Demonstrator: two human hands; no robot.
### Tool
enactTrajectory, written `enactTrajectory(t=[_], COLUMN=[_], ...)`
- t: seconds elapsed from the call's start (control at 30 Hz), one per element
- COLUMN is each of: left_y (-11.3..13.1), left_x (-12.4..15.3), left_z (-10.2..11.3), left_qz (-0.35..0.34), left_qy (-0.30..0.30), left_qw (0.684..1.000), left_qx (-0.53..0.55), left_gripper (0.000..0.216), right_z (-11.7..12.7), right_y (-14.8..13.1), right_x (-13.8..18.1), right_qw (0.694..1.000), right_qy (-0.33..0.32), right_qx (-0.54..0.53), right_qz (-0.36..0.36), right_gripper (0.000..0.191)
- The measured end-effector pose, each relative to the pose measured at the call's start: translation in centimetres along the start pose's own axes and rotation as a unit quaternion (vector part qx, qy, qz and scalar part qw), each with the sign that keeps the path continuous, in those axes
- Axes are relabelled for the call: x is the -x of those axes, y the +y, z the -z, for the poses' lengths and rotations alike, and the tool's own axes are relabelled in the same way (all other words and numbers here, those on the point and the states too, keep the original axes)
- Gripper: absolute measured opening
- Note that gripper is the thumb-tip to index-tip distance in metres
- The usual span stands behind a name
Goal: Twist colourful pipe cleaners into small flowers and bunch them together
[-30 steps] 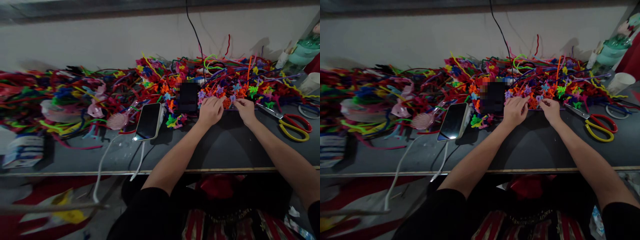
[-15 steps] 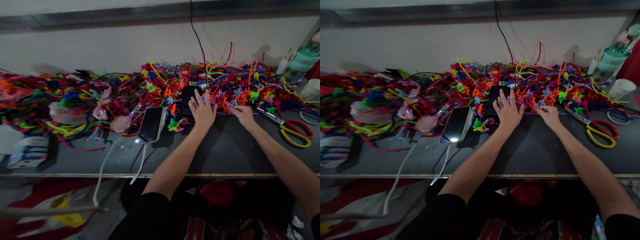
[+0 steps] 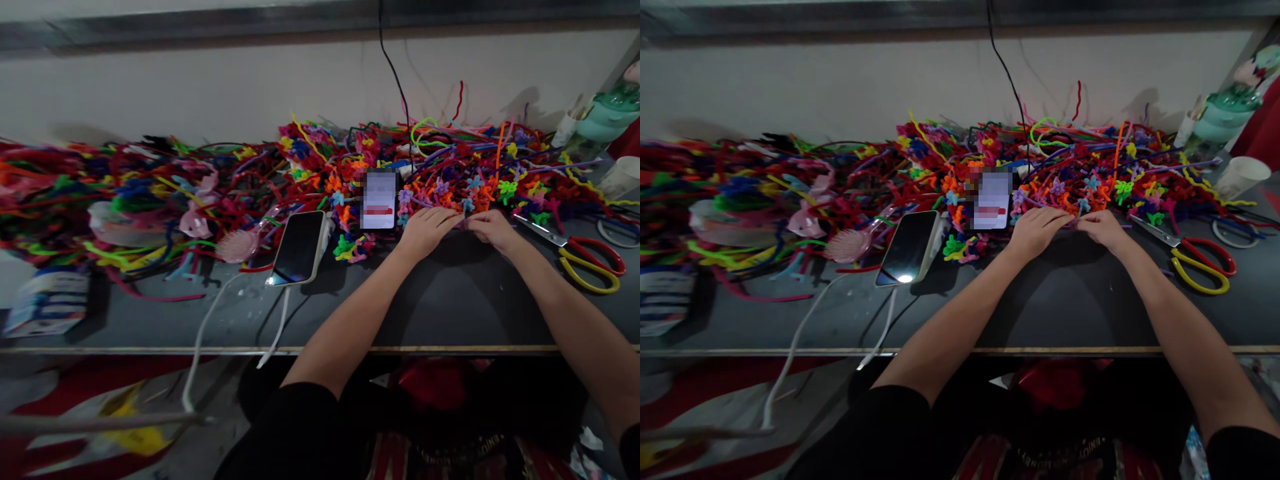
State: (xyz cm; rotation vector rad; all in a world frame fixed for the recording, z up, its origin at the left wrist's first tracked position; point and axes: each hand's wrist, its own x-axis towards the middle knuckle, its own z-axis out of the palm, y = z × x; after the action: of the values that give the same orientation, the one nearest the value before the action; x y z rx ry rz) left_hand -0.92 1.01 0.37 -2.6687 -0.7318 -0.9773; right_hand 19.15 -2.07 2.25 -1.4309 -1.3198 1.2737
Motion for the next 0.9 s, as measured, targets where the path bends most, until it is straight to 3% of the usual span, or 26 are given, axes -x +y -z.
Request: enactTrajectory(t=[0.1,0.27,0.4,0.6,0.7,0.77,0.83,0.9], left_y=[-0.2,0.3,0.4,-0.4,0.0,0.6,1.3,1.8], left_x=[0.3,0.2,0.1,0.1,-0.2,-0.5,-0.9,-1.3], left_z=[-0.3,-0.8,-1.0,0.0,0.9,1.3,1.4,1.3], left_qz=[-0.034,-0.027,-0.035,-0.043,-0.025,0.016,0.110,0.247], left_qy=[0.036,0.087,0.115,0.052,-0.017,-0.044,-0.047,-0.065], left_qw=[0.999,0.996,0.992,0.998,1.000,0.998,0.987,0.937], left_qx=[-0.005,0.020,0.043,0.007,0.008,0.037,0.107,0.239], left_gripper=[0.029,0.024,0.020,0.024,0.028,0.026,0.023,0.025], right_z=[0.8,1.2,1.0,0.3,-0.2,-0.7,-1.3,-1.7], right_y=[-0.5,-0.7,-0.7,-0.5,-0.5,-0.6,-0.8,-0.9], right_x=[0.5,0.6,0.5,0.2,0.7,1.4,2.2,2.8], right_qw=[0.997,0.991,0.990,0.996,0.989,0.953,0.884,0.825], right_qy=[-0.051,-0.121,-0.135,-0.084,-0.022,0.034,0.089,0.121], right_qx=[-0.040,-0.034,-0.033,0.011,0.119,0.249,0.385,0.468], right_qz=[-0.031,-0.043,-0.033,-0.005,0.083,0.171,0.248,0.292], right_gripper=[0.020,0.022,0.024,0.038,0.038,0.029,0.024,0.026])
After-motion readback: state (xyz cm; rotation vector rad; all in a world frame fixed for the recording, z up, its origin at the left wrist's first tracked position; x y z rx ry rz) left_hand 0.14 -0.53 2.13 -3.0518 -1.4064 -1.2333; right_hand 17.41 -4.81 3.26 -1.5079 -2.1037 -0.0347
